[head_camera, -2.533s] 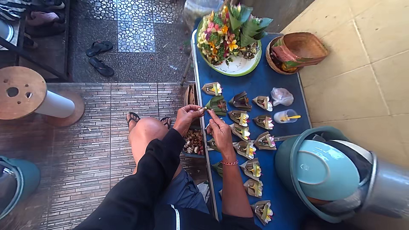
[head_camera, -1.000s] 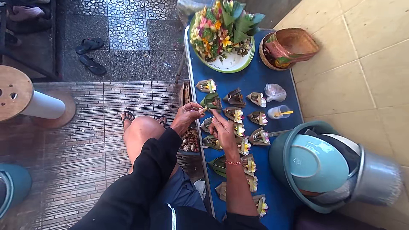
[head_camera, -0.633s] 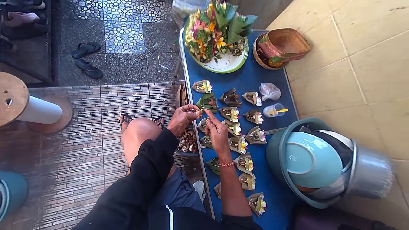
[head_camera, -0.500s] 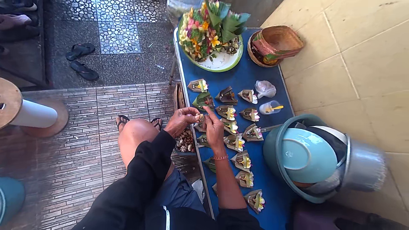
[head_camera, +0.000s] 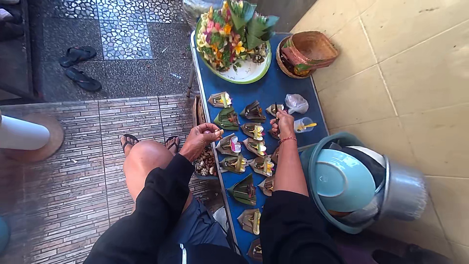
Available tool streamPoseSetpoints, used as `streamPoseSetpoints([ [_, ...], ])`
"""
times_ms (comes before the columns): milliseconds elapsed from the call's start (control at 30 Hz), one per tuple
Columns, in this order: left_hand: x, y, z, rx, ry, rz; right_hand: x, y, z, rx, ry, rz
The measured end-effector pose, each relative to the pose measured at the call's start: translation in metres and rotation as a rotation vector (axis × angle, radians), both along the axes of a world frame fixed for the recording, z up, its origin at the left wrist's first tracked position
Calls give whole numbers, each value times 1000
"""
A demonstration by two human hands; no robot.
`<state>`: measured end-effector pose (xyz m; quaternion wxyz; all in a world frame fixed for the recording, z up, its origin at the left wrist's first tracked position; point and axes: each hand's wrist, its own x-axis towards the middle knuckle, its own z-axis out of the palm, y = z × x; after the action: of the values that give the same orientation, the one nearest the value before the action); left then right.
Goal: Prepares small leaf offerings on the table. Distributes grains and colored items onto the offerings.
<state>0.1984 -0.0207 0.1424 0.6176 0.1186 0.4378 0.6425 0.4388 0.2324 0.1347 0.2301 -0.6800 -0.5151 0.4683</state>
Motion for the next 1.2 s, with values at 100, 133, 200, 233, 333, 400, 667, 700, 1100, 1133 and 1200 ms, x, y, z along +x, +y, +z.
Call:
streamPoseSetpoints([
  [100,1,0,1,-11,10,-2,2,4,-3,-20,7,28],
  [133,1,0,1,-11,10,-1,3,5,-4,-20,23,34],
  [200,2,1,1,-10,16,-3,6,8,-7,-19,65,33],
  [233,2,1,1,-12,24,-5,7,9,-7,-21,84,30],
  [333,3,1,2,-13,32,-4,8,2,-2,3,113,47],
  [400,4,1,3,-11,31,6,1,-23,13,62,98,167],
  [667,11,4,-7,-53,142,78,-57,-210,26,377,-19,623],
  [700,11,4,-7,-58,161,79,-58,-217,23,416,-44,611],
  [1100,3,-1,-6,-62,230,41,-62,-227,26,379,-117,641],
  [1133,2,-2,-6,-58,237,30,-62,-228,26,370,-111,638],
  [1200,0,-3,-7,-46,252,8,-66,-230,26,366,-101,603],
])
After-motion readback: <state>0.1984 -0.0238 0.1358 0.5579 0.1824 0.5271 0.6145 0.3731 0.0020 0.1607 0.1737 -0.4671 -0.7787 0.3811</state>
